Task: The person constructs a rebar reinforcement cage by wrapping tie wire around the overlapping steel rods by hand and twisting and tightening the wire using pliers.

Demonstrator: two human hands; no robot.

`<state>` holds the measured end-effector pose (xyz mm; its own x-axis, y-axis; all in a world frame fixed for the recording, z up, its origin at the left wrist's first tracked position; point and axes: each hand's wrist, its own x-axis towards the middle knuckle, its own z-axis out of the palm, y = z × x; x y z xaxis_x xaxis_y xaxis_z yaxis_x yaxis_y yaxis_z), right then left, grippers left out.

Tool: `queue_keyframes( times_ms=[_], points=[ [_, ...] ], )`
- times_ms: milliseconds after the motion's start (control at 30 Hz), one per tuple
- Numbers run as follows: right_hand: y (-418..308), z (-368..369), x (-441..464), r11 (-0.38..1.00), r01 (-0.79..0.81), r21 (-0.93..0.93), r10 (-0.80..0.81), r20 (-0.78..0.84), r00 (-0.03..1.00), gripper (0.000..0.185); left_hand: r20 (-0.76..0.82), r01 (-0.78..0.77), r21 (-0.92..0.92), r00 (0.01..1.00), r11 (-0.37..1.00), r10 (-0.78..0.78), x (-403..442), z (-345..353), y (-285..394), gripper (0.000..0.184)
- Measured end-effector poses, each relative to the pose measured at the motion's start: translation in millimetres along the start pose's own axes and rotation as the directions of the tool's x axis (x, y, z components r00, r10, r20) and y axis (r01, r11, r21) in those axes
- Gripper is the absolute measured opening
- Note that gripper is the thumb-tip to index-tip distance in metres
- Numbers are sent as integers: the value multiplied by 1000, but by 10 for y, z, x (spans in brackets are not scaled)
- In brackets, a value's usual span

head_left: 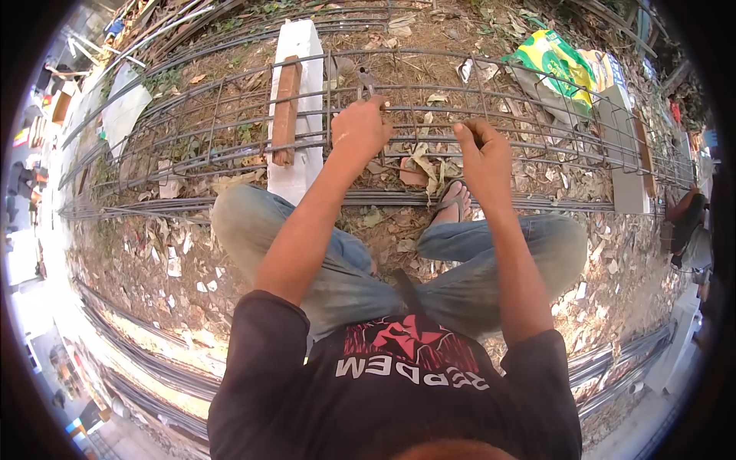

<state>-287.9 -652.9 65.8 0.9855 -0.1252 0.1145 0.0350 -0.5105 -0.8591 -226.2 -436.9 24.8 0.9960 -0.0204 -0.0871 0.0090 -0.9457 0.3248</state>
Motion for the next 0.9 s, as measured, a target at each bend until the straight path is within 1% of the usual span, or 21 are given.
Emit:
queue_keyframes(
  times_ms=[33,67,100,133,200,233,333,367,400,533,633,733,800,833,867,900],
  points=[
    [-15,35,44,999,-46,-24,47,51,998,32,-37,-2,-17,999,1000,1,19,44,-77,43],
    [-15,93,109,995,-33,-93,42,90,995,34,-75,-2,-32,997,999,0,24,72,-137,42],
    [-6,174,195,987,-17,-157,37,123,992,36,-80,2,-39,997,999,-6,27,68,-162,46],
    [-8,262,281,976,3,-219,31,154,988,38,-84,48,-46,995,998,-52,38,68,-162,47],
    [-76,512,429,938,-7,-347,55,130,990,40,-100,141,-65,984,988,-147,53,44,-145,51],
    [-85,629,497,913,-8,-407,63,122,991,40,-116,138,-71,983,988,-145,21,27,-140,53],
    [81,956,680,811,48,-583,106,227,968,38,-152,114,-88,980,990,-127,-83,-60,-143,58],
    [90,1035,720,818,-1,-576,132,185,974,31,-152,106,-97,981,990,-120,-114,-97,-152,59],
    [124,1057,736,835,1,-551,111,171,979,31,-155,94,-109,982,990,-110,-126,-139,-159,60],
    [208,1069,714,866,38,-498,47,157,986,30,-45,150,-118,987,982,-156,-112,-140,-228,61],
    [248,1139,659,873,31,-487,64,177,982,30,-78,108,-128,990,986,-118,-77,-94,-233,62],
    [235,1210,741,884,-19,-468,112,172,979,33,-79,124,-156,987,980,-138,-40,-109,-229,60],
    [196,1179,756,898,-51,-436,143,180,973,35,-203,66,-184,974,981,-103,36,-56,-280,54],
    [179,1124,738,908,-65,-415,157,192,969,36,-248,40,-195,965,980,-89,-5,40,-299,51],
    [173,1076,716,918,-71,-391,158,196,968,37,-262,-26,-211,965,977,-31,-40,79,-274,46],
    [219,1024,698,950,-43,-310,83,116,990,36,-291,-98,-224,956,970,29,-8,77,-248,42]
  ],
)
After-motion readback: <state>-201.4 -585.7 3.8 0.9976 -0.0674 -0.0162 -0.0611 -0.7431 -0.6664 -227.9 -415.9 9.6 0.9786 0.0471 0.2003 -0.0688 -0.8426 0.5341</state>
